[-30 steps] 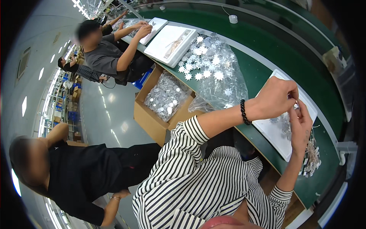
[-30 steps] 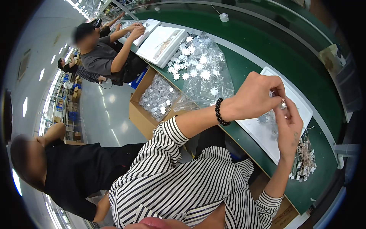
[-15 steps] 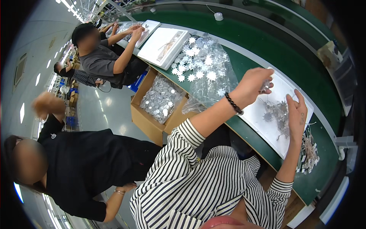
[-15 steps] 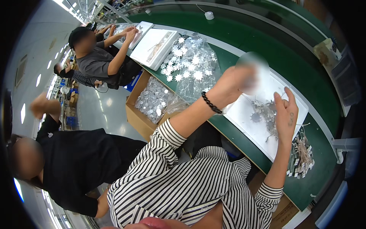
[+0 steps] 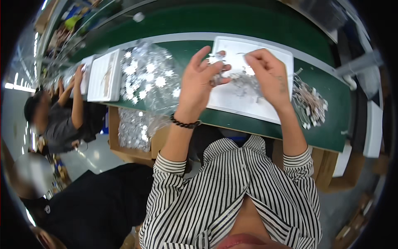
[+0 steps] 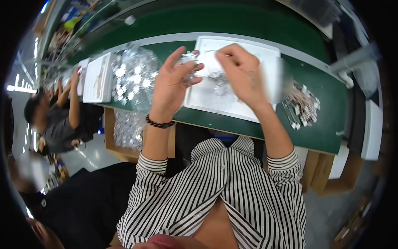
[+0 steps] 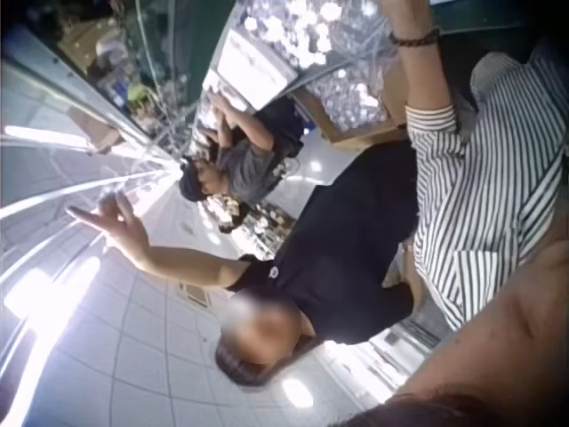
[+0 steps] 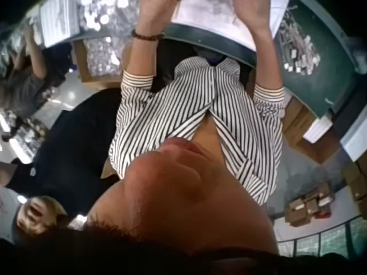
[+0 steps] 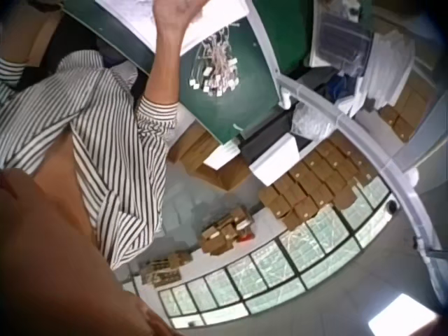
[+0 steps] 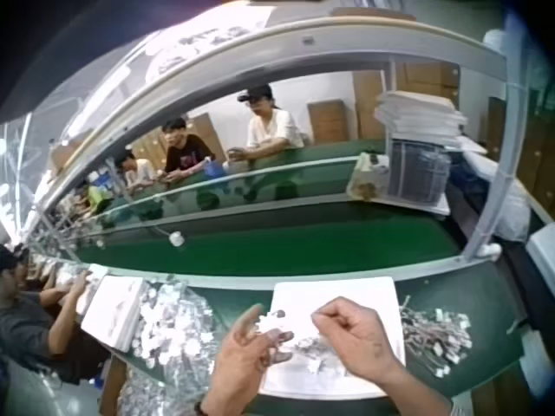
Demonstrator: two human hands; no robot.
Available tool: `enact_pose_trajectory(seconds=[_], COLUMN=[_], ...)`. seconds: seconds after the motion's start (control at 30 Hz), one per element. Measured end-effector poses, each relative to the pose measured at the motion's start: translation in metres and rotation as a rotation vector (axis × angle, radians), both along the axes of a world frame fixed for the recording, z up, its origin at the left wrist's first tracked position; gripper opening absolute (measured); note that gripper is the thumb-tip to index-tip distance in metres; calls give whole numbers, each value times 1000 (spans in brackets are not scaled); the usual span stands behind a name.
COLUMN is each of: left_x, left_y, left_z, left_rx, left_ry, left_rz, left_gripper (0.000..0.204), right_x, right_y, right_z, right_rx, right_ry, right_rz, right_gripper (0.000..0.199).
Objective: Sorting and placing small star-shaped electronic components into white plastic trays on a production line.
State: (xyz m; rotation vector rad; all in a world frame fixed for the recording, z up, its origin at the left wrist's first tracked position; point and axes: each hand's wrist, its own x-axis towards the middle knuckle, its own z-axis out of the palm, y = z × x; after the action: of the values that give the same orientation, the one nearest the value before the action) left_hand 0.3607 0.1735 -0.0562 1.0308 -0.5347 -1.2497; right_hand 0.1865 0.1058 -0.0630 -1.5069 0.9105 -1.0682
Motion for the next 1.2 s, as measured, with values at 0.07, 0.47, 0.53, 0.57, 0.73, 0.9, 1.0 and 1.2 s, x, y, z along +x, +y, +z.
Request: enact_pose_trajectory(seconds=[0.07,0.47,0.53,0.57,0.73,0.9,1.0,1.2], left_x=[-1,-23,-23,-23,-26,-28,-24,-15], left_y=[-1,14,16,16,17,16,15,15], left_z=[3,12,14,14,17,11,7,1], left_rx=[17,-74,-79,-87,-87,-72,-123,-158], left_ry=[-21,-420,-455,-491,-657,-730,-830,-882], left_rz=[-18,-5,4,9,18,6,13,-99], left_gripper=[54,51,51,50,48,47,47,40], right_x=[-1,6,7,6,5,-1,-1,0], right_y=[10,26,26,26,23,21,20,21], right_z=[7,9,8,7,1,-5,-4,-8], right_rx=[13,-359,-415,-473,-704,-794,-810,-762], right_ry=[43,118,143,167,313,414,438,406], right_rz=[24,9,5,-4,-62,-106,-77,-35], right_gripper=[10,6,7,8,14,18,20,16])
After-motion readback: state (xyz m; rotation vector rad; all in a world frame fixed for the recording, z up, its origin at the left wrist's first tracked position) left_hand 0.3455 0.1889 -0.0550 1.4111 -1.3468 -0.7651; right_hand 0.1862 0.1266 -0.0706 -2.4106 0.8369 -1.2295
